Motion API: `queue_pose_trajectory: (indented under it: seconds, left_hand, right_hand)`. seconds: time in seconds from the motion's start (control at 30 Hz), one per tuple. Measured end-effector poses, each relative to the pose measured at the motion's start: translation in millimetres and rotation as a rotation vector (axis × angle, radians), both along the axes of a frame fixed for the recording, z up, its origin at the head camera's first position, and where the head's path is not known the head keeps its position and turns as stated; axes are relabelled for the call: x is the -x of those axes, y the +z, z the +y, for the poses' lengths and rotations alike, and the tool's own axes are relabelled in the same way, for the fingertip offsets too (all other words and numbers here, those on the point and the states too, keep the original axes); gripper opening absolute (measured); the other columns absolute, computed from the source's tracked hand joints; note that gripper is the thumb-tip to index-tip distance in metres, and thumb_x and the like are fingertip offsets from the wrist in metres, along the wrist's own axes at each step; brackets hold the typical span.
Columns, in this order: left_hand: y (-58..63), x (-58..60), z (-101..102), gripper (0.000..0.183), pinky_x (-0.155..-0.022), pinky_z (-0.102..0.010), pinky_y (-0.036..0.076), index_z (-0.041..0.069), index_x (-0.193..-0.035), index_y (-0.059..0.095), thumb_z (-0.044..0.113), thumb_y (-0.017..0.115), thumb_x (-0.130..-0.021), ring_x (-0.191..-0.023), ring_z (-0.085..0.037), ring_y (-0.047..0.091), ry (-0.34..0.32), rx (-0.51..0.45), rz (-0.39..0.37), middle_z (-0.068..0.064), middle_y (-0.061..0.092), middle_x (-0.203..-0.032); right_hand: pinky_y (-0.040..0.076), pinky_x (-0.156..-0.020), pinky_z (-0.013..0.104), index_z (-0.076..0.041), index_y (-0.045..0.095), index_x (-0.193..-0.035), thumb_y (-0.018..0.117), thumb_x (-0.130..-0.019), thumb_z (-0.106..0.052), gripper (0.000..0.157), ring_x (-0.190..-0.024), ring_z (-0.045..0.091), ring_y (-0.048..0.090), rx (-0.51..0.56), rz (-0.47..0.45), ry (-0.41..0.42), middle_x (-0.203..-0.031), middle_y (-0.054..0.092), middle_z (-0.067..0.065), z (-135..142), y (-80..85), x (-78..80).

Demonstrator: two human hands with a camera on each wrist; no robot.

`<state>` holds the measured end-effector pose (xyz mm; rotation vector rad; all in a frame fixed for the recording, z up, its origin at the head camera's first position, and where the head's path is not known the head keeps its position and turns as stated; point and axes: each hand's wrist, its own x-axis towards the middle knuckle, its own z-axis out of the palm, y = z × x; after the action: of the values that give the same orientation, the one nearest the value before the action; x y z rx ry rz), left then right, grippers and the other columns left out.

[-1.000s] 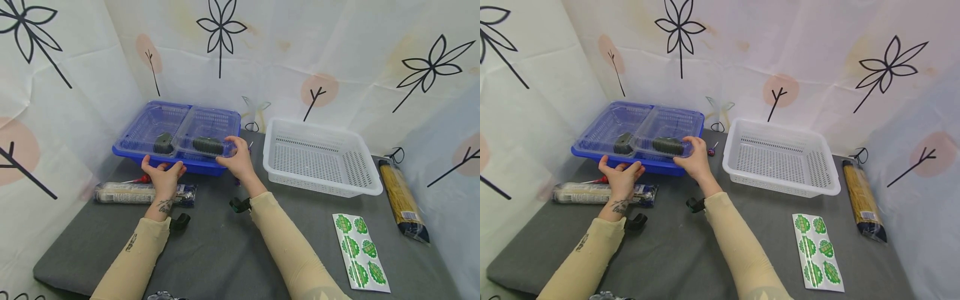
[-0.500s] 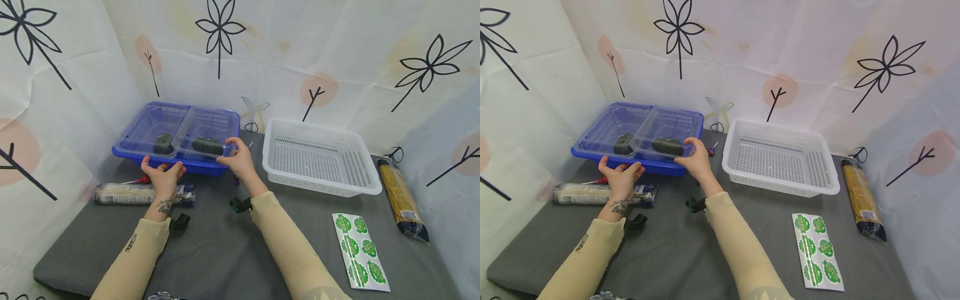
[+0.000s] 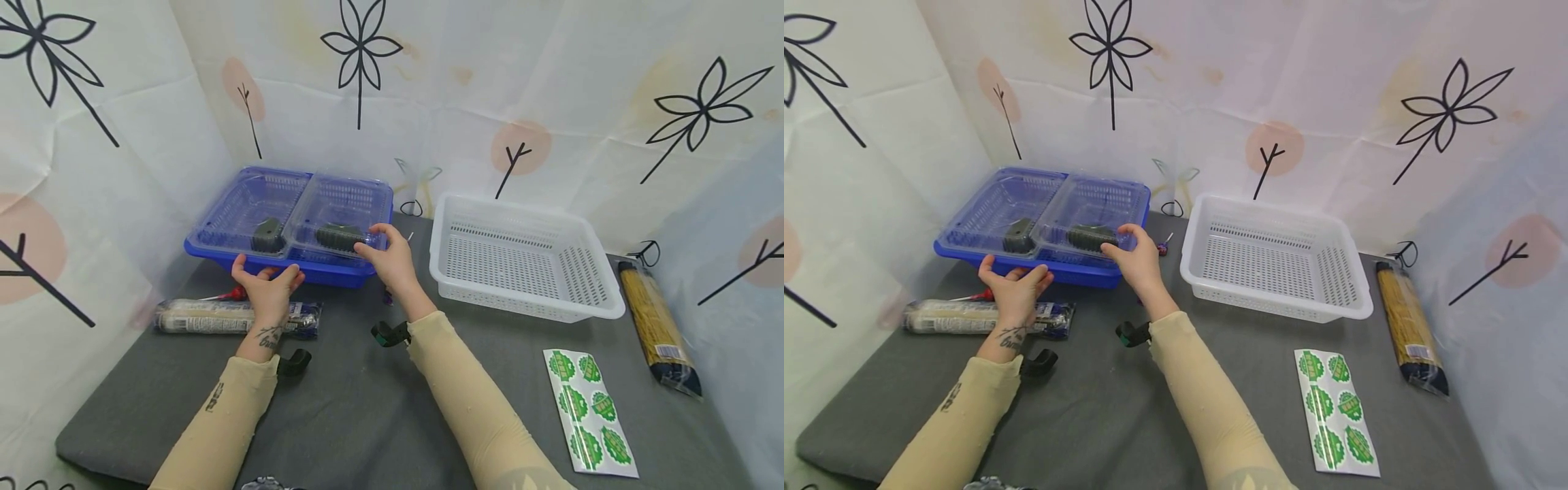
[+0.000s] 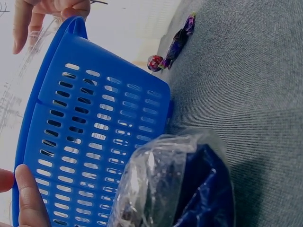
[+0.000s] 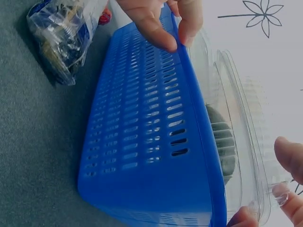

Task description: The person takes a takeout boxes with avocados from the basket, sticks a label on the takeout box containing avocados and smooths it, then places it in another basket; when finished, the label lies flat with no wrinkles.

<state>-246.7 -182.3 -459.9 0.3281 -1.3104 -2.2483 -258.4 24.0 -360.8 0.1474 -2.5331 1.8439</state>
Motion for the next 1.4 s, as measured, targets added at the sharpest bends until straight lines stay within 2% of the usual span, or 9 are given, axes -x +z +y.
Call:
queue_pose_trajectory:
  seconds: [0.07, 0.2, 0.3, 0.43, 0.63, 0.9, 1.03, 1.13, 1.4]
  left_hand:
    - [2.3, -1.2, 0.6, 0.096, -0.069, -0.041, 0.051, 0.040, -0.125, 0.014, 0.002, 0.076, -0.063, -0.069, -0.029, 0.058, -0.015, -0.002, -0.003, -0.009, 0.034, -0.083]
    - [2.5, -0.9, 0.7, 0.096, -0.069, -0.041, 0.051, 0.040, -0.126, 0.014, 0.001, 0.075, -0.063, -0.068, -0.029, 0.058, -0.018, -0.006, -0.006, -0.008, 0.034, -0.081]
    - [-0.2, 0.8, 0.1, 0.097, -0.068, -0.042, 0.051, 0.040, -0.126, 0.015, 0.002, 0.077, -0.062, -0.065, -0.029, 0.058, 0.001, -0.004, -0.007, -0.009, 0.034, -0.078]
    - [-2.1, 2.4, -1.1, 0.098, -0.068, -0.042, 0.051, 0.041, -0.125, 0.016, 0.003, 0.078, -0.060, -0.065, -0.030, 0.058, 0.002, -0.013, -0.005, -0.009, 0.036, -0.076]
    - [-1.1, 1.2, -0.1, 0.098, -0.067, -0.042, 0.051, 0.041, -0.125, 0.016, 0.002, 0.078, -0.060, -0.062, -0.029, 0.057, 0.000, -0.012, 0.001, -0.010, 0.040, -0.073]
    - [7.2, -1.5, 0.3, 0.097, -0.066, -0.041, 0.051, 0.041, -0.125, 0.015, 0.001, 0.076, -0.061, -0.060, -0.026, 0.057, -0.019, -0.002, -0.033, -0.010, 0.046, -0.067]
    - [9.1, -1.5, 0.6, 0.098, -0.068, -0.041, 0.051, 0.041, -0.125, 0.014, 0.003, 0.078, -0.061, -0.059, -0.026, 0.056, -0.028, 0.000, -0.045, -0.010, 0.045, -0.067]
    - [7.3, 0.4, 0.7, 0.099, -0.068, -0.041, 0.051, 0.041, -0.125, 0.014, 0.006, 0.079, -0.059, -0.060, -0.025, 0.057, -0.025, 0.003, -0.035, -0.009, 0.044, -0.068]
    - [35.6, -17.2, 10.2, 0.093, -0.067, -0.035, 0.052, 0.035, -0.127, 0.012, -0.005, 0.070, -0.067, -0.060, -0.022, 0.058, -0.031, -0.019, -0.091, -0.008, 0.041, -0.069]
  right_hand:
    - [0.043, -0.079, 0.034, -0.020, 0.052, -0.106, 0.069, -0.074, -0.030, 0.038, -0.116, 0.017, 0.040, -0.002, 0.003, -0.018, -0.133, 0.037, 0.000, -0.7, 0.5, -0.2]
    - [0.043, -0.059, 0.029, -0.013, 0.051, -0.106, 0.071, -0.072, -0.019, 0.040, -0.078, 0.017, 0.051, 0.027, 0.011, -0.023, -0.129, 0.039, 0.004, -1.3, -0.5, -0.3]
    - [0.034, -0.043, 0.026, -0.009, 0.048, -0.107, 0.072, -0.070, -0.012, 0.044, -0.047, 0.014, 0.033, 0.067, 0.019, 0.002, -0.124, 0.038, 0.005, -0.8, -2.2, -0.2]
    - [0.030, -0.038, 0.024, -0.009, 0.048, -0.105, 0.072, -0.069, -0.006, 0.044, -0.039, 0.010, 0.028, 0.114, 0.051, 0.033, -0.101, 0.045, 0.007, 0.2, -2.1, -0.6]
    - [0.028, -0.035, 0.024, -0.010, 0.049, -0.103, 0.072, -0.068, -0.006, 0.042, -0.038, 0.011, 0.028, 0.147, 0.097, 0.034, -0.078, 0.043, 0.005, 3.6, 4.0, -4.0]
    - [0.029, -0.038, 0.025, -0.006, 0.047, -0.107, 0.069, -0.071, -0.002, 0.043, -0.043, 0.013, 0.030, 0.197, 0.076, 0.066, -0.107, 0.042, 0.005, 16.9, 26.7, -21.6]
    - [0.028, -0.038, 0.025, -0.005, 0.047, -0.107, 0.068, -0.072, -0.001, 0.041, -0.043, 0.013, 0.029, 0.184, 0.088, 0.058, -0.077, 0.047, 0.002, 28.0, 42.6, -41.1]
    - [0.025, -0.037, 0.025, -0.006, 0.046, -0.107, 0.067, -0.073, -0.003, 0.040, -0.041, 0.013, 0.026, 0.160, 0.087, 0.051, -0.051, 0.032, 0.003, 38.0, 47.3, -52.7]
    - [0.028, -0.040, 0.028, -0.015, 0.049, -0.105, 0.071, -0.071, -0.013, 0.041, -0.043, 0.015, 0.028, 0.106, 0.074, 0.026, -0.050, 0.033, 0.003, 66.1, 28.2, -71.3]
